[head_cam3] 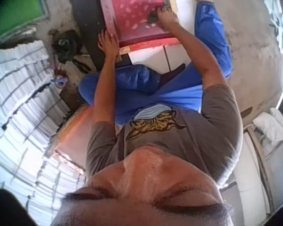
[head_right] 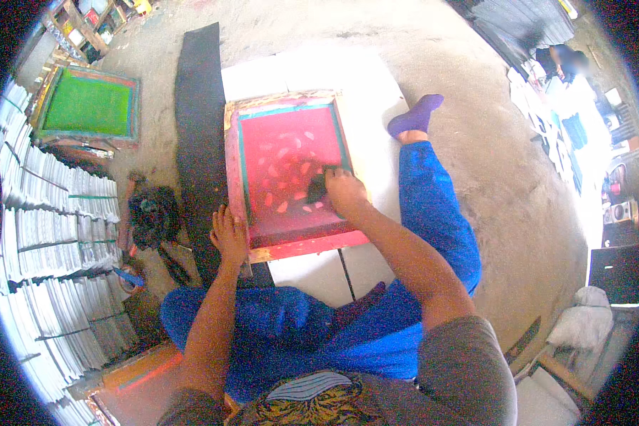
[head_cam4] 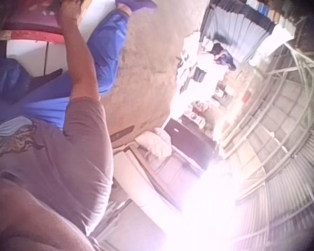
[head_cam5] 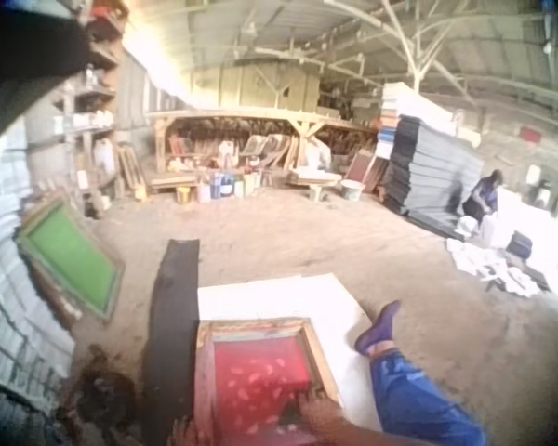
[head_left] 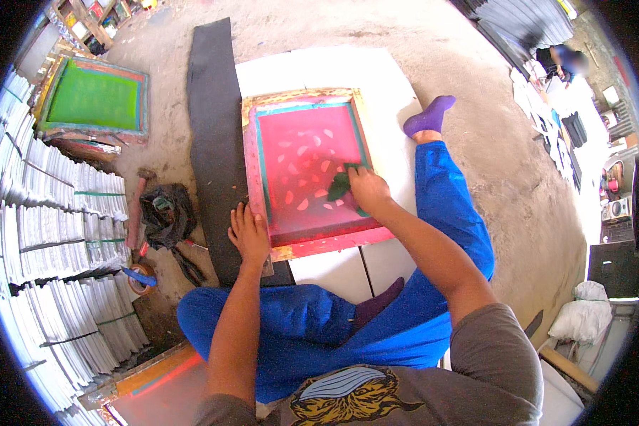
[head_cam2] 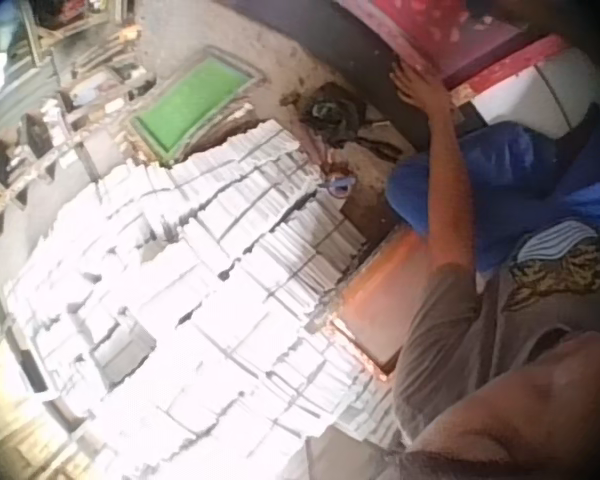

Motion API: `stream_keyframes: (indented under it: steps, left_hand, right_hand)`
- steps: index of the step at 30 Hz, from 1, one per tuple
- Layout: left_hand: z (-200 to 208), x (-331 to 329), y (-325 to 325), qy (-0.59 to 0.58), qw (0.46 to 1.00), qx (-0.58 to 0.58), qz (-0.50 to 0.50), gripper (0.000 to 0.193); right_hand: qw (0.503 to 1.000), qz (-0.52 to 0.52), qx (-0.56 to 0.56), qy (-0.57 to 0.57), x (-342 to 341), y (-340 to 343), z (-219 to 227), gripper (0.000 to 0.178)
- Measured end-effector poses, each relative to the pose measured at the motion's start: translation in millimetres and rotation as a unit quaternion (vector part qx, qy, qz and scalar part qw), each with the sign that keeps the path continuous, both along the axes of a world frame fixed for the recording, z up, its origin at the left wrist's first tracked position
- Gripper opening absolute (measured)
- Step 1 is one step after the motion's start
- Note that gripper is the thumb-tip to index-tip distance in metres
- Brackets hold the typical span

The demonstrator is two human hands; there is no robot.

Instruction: The person sits on the floor and uses pliers to remove staples from the edge of a pink screen-printing frame. After removing staples, the person wipes the frame surface with a green cloth.

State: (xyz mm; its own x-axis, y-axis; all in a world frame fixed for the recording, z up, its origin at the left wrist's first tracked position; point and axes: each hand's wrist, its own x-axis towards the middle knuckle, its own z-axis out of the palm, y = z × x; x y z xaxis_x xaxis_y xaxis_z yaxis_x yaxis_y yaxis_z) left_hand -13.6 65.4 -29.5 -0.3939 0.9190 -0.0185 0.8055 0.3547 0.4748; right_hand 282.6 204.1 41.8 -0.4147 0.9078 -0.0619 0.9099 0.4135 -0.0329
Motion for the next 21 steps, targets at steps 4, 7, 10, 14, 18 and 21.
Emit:
stream_keyframes:
  steps: [4, 7, 10, 14, 18, 21]
  left_hand:
    - [2, -3, 2, -0.014, 1.000, -0.007, -0.004, 0.050]
    - [0, -6, -2, -0.014, 1.000, -0.004, -0.004, 0.050]
    - [4, -5, -3, -0.014, 1.000, 0.007, 0.003, 0.050]
    - [7, 0, 3, -0.010, 1.000, -0.002, -0.003, 0.050]
    - [-6, -8, -2, 0.006, 1.000, 0.002, 0.003, 0.050]
    - [-2, -2, -4, -0.001, 1.000, -0.006, 0.007, 0.050]
  right_hand:
    - [0.985, 0.008, -0.147, -0.090, 1, -23, -19, 0.017]
    - [0.974, 0.034, -0.202, -0.100, -5, -45, 19, 0.019]
    - [0.983, 0.008, -0.180, 0.034, -21, -17, 64, 0.023]
    - [0.992, 0.024, -0.109, 0.053, -18, 2, -19, 0.033]
    - [0.957, 0.181, -0.226, 0.028, -37, -30, -17, 0.044]
    - [0.940, 0.234, -0.215, 0.123, -52, -49, 10, 0.044]
